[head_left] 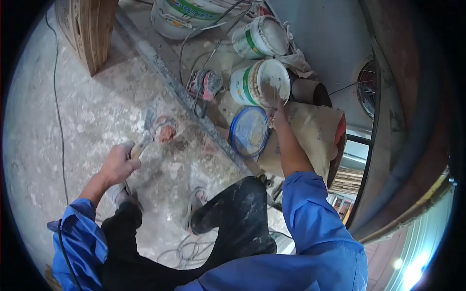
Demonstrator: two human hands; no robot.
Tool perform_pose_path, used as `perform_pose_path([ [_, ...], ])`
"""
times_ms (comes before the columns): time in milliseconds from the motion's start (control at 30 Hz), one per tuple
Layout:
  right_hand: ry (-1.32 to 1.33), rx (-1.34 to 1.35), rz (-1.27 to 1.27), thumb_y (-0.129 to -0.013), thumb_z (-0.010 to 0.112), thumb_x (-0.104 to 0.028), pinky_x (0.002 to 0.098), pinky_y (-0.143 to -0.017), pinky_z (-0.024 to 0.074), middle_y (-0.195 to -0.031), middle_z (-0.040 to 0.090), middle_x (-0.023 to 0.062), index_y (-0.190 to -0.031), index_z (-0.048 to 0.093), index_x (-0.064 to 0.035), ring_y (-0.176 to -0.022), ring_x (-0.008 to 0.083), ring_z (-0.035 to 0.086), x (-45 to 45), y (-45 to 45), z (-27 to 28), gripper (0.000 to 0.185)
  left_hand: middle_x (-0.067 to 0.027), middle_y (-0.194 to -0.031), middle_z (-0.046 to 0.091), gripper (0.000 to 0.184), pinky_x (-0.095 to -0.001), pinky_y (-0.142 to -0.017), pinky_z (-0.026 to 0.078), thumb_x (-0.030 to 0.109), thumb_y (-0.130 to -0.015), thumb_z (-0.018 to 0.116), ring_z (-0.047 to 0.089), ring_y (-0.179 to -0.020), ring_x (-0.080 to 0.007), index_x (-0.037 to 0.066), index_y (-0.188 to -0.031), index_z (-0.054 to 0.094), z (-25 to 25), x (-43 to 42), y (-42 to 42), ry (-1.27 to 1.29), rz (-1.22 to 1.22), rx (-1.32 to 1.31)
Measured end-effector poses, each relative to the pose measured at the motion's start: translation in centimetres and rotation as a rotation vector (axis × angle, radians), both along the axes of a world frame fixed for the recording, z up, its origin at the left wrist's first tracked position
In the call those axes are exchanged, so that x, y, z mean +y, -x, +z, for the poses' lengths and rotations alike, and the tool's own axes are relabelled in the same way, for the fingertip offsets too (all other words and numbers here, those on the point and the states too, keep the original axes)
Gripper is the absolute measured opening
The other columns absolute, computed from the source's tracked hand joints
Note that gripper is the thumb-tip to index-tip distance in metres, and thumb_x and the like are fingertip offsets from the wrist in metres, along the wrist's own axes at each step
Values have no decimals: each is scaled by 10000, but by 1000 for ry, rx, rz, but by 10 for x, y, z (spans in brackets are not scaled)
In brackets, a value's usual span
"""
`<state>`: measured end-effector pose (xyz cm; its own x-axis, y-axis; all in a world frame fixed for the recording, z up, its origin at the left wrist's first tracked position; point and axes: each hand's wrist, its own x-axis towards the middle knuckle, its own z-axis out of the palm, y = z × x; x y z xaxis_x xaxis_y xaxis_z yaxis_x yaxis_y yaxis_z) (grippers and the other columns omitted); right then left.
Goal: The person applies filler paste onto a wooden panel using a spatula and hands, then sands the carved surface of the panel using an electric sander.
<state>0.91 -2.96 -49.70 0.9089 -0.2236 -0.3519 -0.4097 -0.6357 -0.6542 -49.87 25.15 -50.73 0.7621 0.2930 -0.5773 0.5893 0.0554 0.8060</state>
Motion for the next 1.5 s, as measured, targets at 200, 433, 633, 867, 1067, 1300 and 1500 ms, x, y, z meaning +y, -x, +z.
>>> perform_pose_path([
  [200,144,12,2,-951,631,-194,307,-419,411,-683,636,99,-961,672,12,-462,160,508,-12,-43,-22,210,-59,-693,549,111,-337,-614,453,84,-766,660,468,-618,-199,9,-814,594,-49,-17,-11,48,-111,15],
  [433,237,46,52,-950,611,-174,312,-402,409,-674,640,113,-957,668,23,-442,167,500,-24,-64,-20,205,-55,-691,554,108,-338,-610,463,80,-771,659,485,-619,-192,5,-814,596,-77,-30,-8,57,-187,46],
  [633,173,-132,144,-949,594,-156,316,-387,407,-666,643,124,-954,664,32,-425,173,494,-20,-56,44,201,-56,-691,560,105,-338,-599,464,79,-773,650,499,-613,-190,-2,-819,602,-107,-27,-2,131,-113,54],
  [867,237,-141,131,-923,631,-180,324,-425,419,-621,625,86,-831,676,12,-453,175,510,13,-101,84,218,-50,-697,569,106,-321,-576,447,78,-781,634,496,-605,-167,-1,-851,624,-133,-40,6,187,83,75],
  [1067,234,-162,287,-920,667,-192,316,-456,441,-656,651,92,-825,701,23,-498,180,548,93,-175,34,237,-36,-696,574,130,-295,-556,424,78,-791,622,486,-597,-139,3,-893,650,-115,-56,18,261,155,161],
  [1300,-15,25,584,-917,710,-205,307,-493,467,-697,681,99,-819,732,37,-550,186,593,60,-149,32,262,-10,-703,572,215,-238,-531,367,44,-808,597,461,-579,-105,0,-1004,673,-87,-73,32,179,193,312],
  [1500,649,-160,1482,-855,760,-221,342,-618,530,-827,750,139,-936,783,23,-660,277,660,-27,-193,-12,258,4,-701,560,213,-214,-498,344,1,-803,588,435,-546,-77,37,-999,660,-70,-68,0,405,418,170],
])
